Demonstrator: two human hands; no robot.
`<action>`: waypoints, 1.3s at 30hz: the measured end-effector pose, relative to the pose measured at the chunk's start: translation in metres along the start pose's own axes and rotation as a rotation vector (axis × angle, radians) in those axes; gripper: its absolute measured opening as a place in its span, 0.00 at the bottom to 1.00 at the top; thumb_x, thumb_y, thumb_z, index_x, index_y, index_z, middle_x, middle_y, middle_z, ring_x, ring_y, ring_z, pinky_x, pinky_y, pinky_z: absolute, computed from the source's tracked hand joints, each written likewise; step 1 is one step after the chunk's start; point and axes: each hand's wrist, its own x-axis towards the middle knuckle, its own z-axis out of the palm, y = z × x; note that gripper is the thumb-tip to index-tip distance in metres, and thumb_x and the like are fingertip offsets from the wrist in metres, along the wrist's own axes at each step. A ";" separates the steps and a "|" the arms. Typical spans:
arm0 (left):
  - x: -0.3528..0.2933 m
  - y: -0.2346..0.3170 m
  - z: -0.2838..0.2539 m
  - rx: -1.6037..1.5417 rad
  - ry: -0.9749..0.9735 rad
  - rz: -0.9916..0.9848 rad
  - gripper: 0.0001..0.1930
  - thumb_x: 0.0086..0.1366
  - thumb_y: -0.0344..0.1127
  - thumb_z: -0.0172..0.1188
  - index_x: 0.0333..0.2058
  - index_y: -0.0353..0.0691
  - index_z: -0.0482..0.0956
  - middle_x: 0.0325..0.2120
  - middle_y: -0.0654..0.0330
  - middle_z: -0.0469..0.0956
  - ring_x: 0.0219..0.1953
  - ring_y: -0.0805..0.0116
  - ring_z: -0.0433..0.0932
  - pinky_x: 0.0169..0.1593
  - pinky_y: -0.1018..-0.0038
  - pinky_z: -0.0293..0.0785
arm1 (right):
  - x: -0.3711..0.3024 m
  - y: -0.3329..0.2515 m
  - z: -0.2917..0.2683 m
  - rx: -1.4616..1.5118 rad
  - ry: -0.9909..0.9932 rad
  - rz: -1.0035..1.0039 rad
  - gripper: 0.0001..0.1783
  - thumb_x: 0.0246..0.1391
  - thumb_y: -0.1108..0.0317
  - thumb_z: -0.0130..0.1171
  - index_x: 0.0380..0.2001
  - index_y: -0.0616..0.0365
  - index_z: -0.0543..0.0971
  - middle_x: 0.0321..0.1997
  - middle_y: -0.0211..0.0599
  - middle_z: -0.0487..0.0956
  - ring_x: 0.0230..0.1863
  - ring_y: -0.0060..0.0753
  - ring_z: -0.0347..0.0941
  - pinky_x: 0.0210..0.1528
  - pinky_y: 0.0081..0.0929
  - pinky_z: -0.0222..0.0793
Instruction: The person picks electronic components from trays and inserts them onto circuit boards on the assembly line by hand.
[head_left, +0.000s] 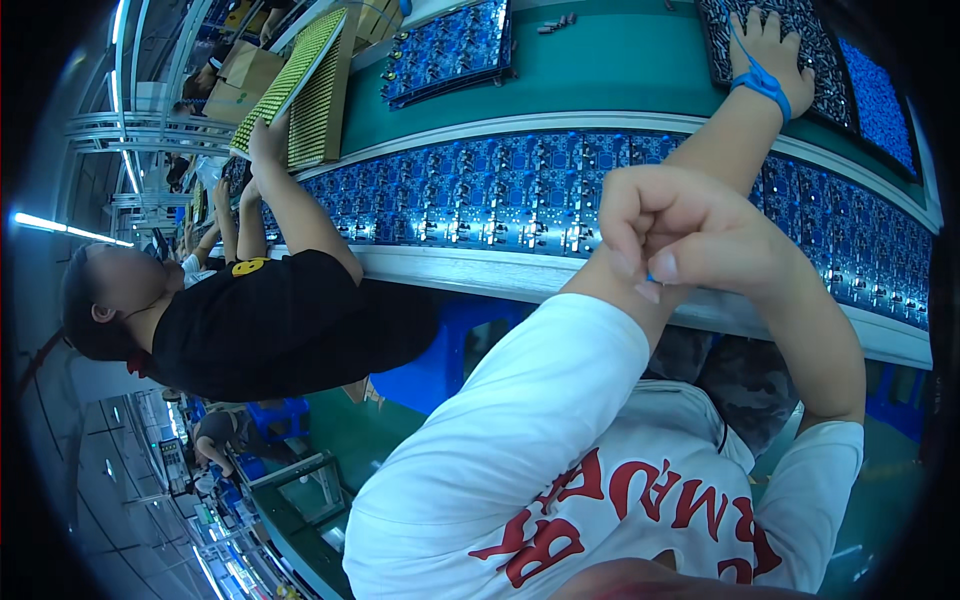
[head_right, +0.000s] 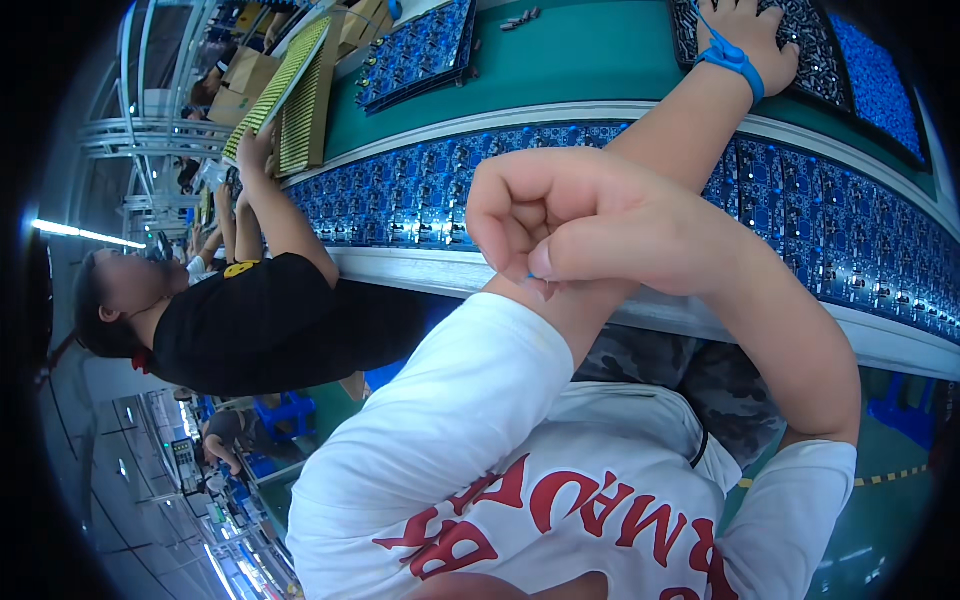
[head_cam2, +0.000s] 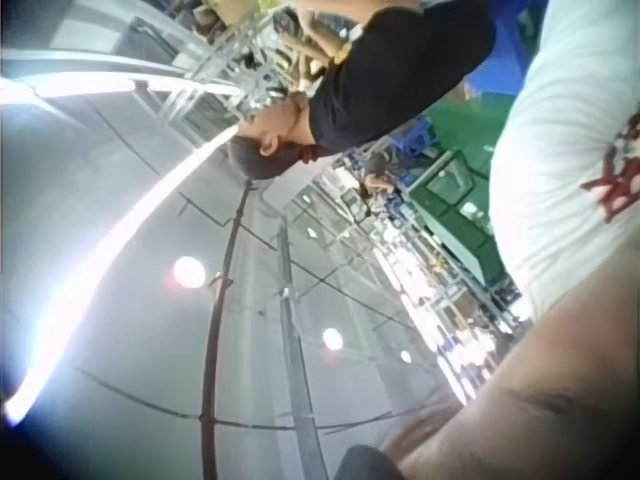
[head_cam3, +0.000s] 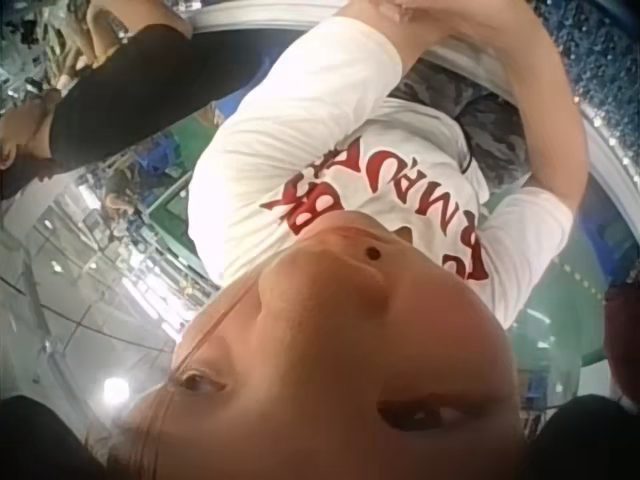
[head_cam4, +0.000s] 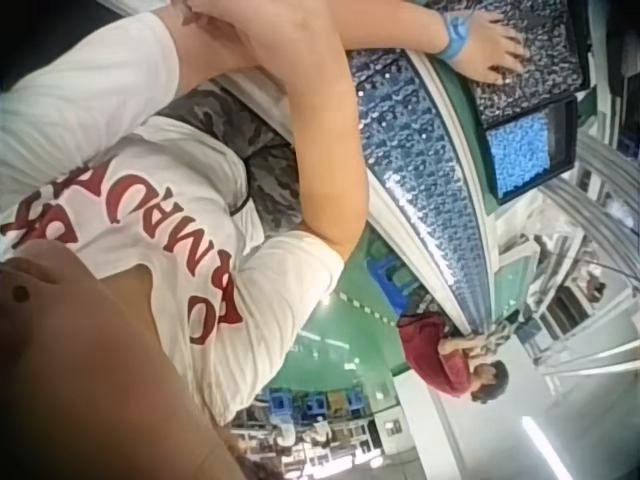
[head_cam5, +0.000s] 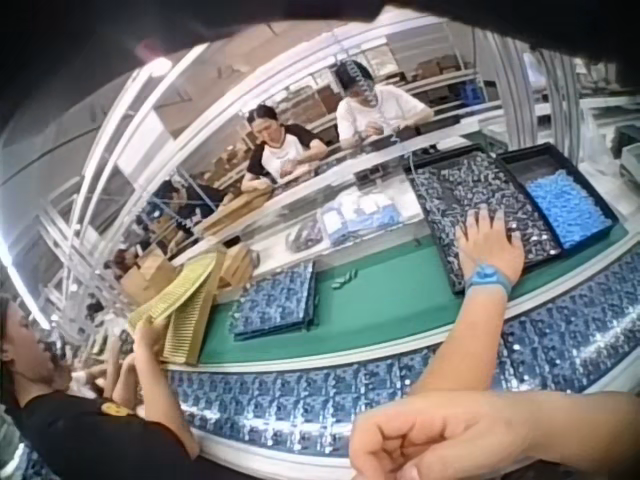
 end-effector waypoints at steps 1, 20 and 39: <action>-0.001 0.005 -0.007 -0.003 -0.005 0.004 0.27 0.70 0.52 0.51 0.64 0.50 0.70 0.68 0.56 0.62 0.72 0.57 0.56 0.73 0.52 0.48 | -0.002 -0.002 0.000 0.001 0.008 -0.001 0.12 0.53 0.69 0.57 0.38 0.63 0.71 0.33 0.34 0.74 0.33 0.19 0.71 0.38 0.17 0.66; -0.016 0.026 -0.036 0.060 -0.062 -0.040 0.28 0.72 0.54 0.49 0.67 0.53 0.67 0.70 0.59 0.59 0.73 0.59 0.53 0.75 0.52 0.46 | -0.007 -0.003 0.000 0.000 0.020 0.011 0.13 0.52 0.67 0.58 0.38 0.62 0.72 0.34 0.32 0.74 0.33 0.20 0.70 0.37 0.18 0.66; -0.004 0.049 -0.002 0.113 -0.097 -0.074 0.28 0.74 0.56 0.48 0.69 0.56 0.64 0.72 0.61 0.55 0.75 0.61 0.49 0.76 0.52 0.43 | -0.018 -0.011 -0.001 -0.046 0.065 -0.007 0.13 0.54 0.66 0.60 0.37 0.62 0.72 0.33 0.32 0.74 0.33 0.20 0.70 0.38 0.19 0.66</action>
